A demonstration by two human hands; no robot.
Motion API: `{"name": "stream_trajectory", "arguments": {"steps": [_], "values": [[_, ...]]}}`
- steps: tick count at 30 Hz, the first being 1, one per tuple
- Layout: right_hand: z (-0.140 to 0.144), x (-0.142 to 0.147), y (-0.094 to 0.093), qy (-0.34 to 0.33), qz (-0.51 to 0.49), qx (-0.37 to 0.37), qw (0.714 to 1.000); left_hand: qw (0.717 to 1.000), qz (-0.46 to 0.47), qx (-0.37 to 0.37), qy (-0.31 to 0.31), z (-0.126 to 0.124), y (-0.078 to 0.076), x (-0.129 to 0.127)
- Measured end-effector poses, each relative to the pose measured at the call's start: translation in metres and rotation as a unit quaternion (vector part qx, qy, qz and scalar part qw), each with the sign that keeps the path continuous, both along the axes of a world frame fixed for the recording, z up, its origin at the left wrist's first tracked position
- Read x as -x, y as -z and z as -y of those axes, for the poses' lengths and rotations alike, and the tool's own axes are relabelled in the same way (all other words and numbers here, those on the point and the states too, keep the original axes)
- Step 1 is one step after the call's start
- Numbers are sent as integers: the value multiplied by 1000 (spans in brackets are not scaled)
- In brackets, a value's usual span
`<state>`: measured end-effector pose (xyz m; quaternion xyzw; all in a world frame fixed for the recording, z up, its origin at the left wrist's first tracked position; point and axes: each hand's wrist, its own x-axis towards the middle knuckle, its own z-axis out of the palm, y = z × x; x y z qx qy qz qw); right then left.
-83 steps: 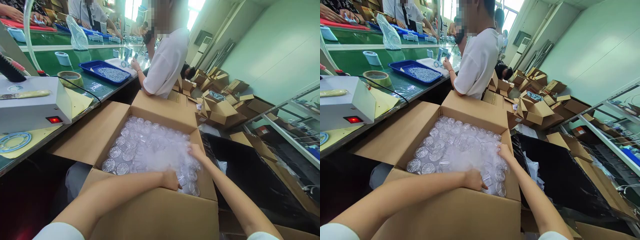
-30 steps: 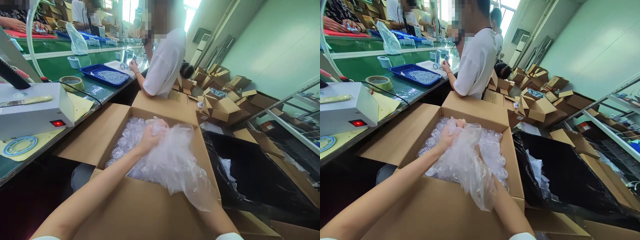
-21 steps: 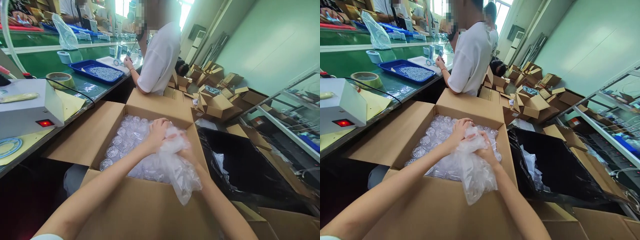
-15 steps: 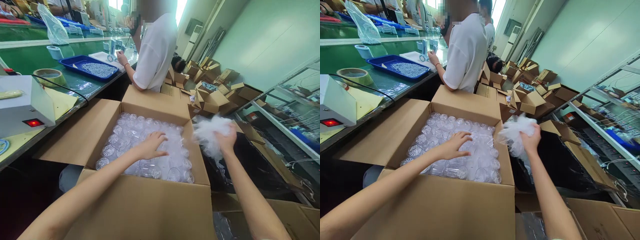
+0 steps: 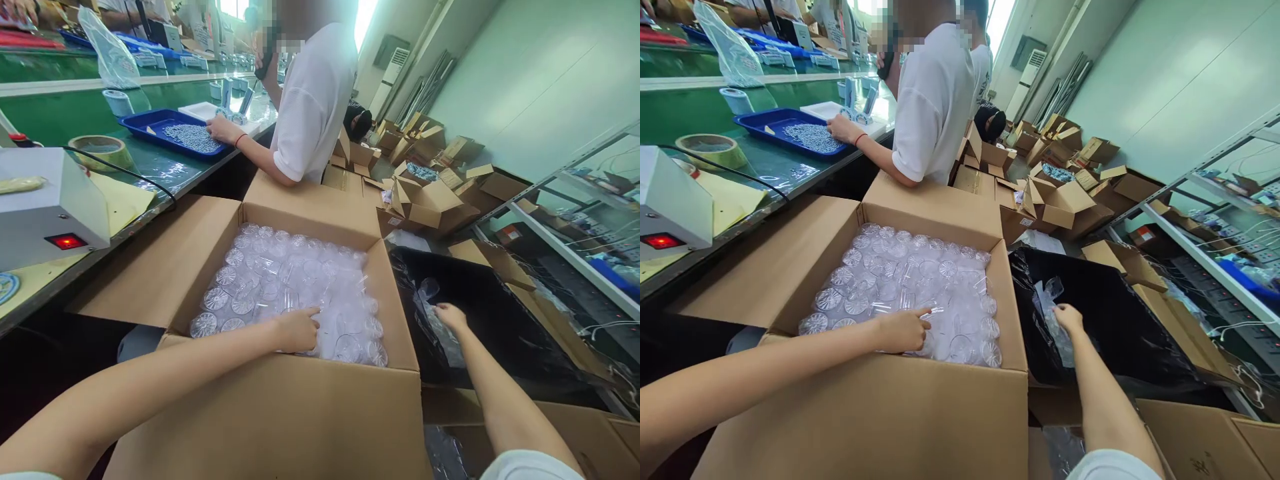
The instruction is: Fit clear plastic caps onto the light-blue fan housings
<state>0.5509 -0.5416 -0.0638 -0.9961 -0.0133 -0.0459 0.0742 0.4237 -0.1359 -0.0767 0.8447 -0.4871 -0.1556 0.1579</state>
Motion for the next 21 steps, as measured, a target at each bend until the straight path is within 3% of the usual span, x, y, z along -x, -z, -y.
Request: {"name": "stream_trajectory", "arguments": {"steps": [2, 4, 8, 11, 16, 21], "values": [[-11, -5, -11, -4, 11, 18, 1000, 1000, -12, -22, -11, 0, 3, -5], [-33, 2, -12, -48, -2, 32, 998, 998, -37, -41, -22, -3, 5, -13], [-91, 34, 13, -191, -119, 59, 973, 992, -82, -64, -67, -5, 10, -24], [-119, 49, 29, -237, -195, 90, 948, 990, -67, -72, -106, 10, 20, -16], [-124, 48, 30, -259, -272, 119, 919, 988, -16, -38, -152, 53, 35, -2], [-120, 47, 33, -226, -285, 116, 924, 988, 4, 25, -150, 64, 29, -5]]}}
